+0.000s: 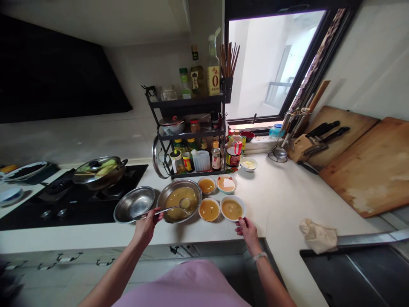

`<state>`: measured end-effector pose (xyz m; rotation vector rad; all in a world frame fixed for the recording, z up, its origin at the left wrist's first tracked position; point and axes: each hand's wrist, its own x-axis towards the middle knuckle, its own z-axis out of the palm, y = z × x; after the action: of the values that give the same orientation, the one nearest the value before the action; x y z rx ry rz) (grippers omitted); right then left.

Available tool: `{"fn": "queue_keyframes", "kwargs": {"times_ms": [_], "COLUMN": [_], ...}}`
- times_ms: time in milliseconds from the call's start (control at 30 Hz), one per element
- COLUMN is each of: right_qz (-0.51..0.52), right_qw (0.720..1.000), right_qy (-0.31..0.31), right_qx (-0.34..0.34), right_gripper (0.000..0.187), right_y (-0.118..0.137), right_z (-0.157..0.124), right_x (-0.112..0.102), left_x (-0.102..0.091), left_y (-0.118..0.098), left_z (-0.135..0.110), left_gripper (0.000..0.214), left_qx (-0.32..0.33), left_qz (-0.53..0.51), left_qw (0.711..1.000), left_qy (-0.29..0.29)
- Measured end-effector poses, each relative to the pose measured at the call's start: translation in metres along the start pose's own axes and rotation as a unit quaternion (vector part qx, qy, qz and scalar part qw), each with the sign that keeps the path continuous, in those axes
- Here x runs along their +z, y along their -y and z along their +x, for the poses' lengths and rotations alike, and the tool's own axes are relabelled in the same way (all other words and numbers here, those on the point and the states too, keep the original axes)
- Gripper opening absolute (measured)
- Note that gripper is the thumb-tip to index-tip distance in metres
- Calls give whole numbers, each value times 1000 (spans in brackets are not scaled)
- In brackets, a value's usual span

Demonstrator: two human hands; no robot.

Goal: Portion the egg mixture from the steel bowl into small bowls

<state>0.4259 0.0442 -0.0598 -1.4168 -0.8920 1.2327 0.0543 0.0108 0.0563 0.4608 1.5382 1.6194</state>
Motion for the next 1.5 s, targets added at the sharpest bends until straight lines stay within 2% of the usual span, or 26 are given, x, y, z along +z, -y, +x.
{"fn": "queue_keyframes", "kwargs": {"times_ms": [167,300,567,733,867,933,967,1100,1133,1167,1200,1267,1333,1400,1433,1500], "right_qz": [-1,2,7,11,8,4,3,0,1,1,2,6,13,21,23,22], "right_qw": [1000,1000,1000,1000,1000,1000,1000,1000,1000,1000,1000,1000,1000,1000,999,999], "right_qy": [-1,-4,-1,7,9,12,14,16,16,17,17,19,22,23,24,24], "right_qx": [-2,-4,0,1,0,-1,-1,-5,-6,-5,-4,-3,-3,-2,0,4], "right_gripper": [44,44,44,43,42,43,43,42,41,41,41,41,42,43,43,43], "right_y": [4,5,3,4,2,0,0,-2,-2,-2,-2,-2,-1,0,0,1], "right_z": [-2,-3,-2,-2,-1,0,0,1,1,1,1,2,1,1,1,1], "right_x": [1,2,2,1,1,0,0,-1,-1,-1,-1,-2,-2,-2,-2,-2], "left_x": [11,28,88,128,145,144,142,130,128,126,124,118,109,92,82,58], "left_y": [-7,-10,-8,7,29,38,41,42,41,39,36,30,22,14,10,6], "left_z": [-5,-13,-37,-50,-57,-59,-61,-67,-68,-70,-71,-70,-65,-54,-47,-32], "left_gripper": [16,22,19,23,31,34,35,31,30,30,30,30,30,31,33,38], "left_qx": [12,25,-21,-16,52,129,180,389,422,441,447,430,381,319,284,237], "left_qz": [3,-2,-23,3,64,96,115,212,230,237,231,197,163,159,161,175], "left_qw": [1000,998,988,972,955,929,906,766,738,724,727,771,840,898,920,945], "left_qy": [28,61,153,233,286,334,366,466,474,475,468,427,349,260,216,143]}}
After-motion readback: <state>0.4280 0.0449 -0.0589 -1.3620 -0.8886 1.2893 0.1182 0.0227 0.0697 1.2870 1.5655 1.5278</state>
